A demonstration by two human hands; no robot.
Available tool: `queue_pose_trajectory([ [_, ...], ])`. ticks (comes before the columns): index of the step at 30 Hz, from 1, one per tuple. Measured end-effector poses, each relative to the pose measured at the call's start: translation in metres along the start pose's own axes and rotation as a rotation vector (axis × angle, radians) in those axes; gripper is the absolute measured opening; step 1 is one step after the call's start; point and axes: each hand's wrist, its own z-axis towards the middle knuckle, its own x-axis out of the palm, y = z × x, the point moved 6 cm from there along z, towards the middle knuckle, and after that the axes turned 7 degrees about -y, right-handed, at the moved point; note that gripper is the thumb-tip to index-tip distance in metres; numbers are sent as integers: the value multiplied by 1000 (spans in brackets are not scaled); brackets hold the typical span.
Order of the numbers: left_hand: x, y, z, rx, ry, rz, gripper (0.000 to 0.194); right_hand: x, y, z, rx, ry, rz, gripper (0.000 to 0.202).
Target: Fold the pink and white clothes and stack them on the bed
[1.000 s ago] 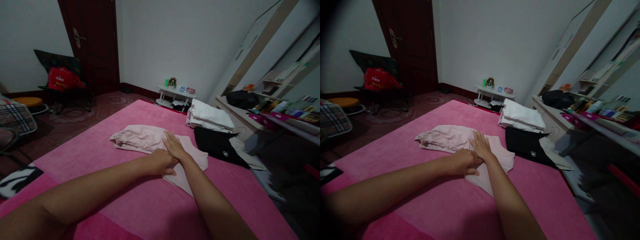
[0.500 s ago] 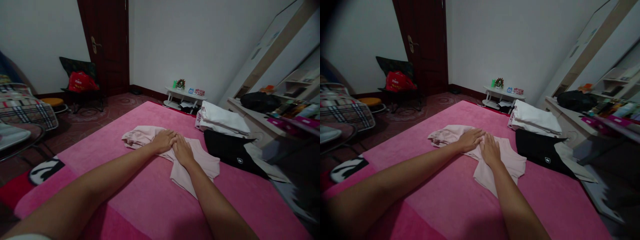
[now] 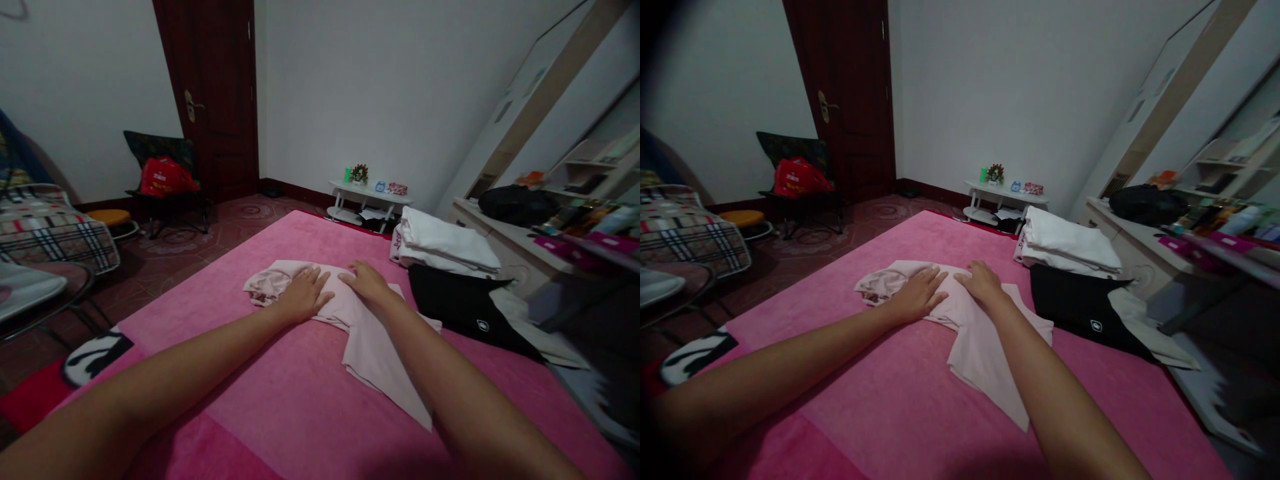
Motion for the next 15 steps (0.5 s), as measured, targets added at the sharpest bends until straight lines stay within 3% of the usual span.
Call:
queue_pose_trajectory([
  [3, -2, -2, 0, 18, -4, -27, 55, 12, 0, 22, -27, 121, 202, 79],
  [6, -12, -7, 1, 25, -36, -94, 46, 22, -2, 32, -1, 260, 239, 87],
  [10, -30, -22, 0, 96, -86, -136, 28, 16, -8, 33, 76, 305, 229, 85],
  [15, -38, -28, -3, 103, -52, -116, 25, -3, -33, 24, 259, 274, 110, 65],
])
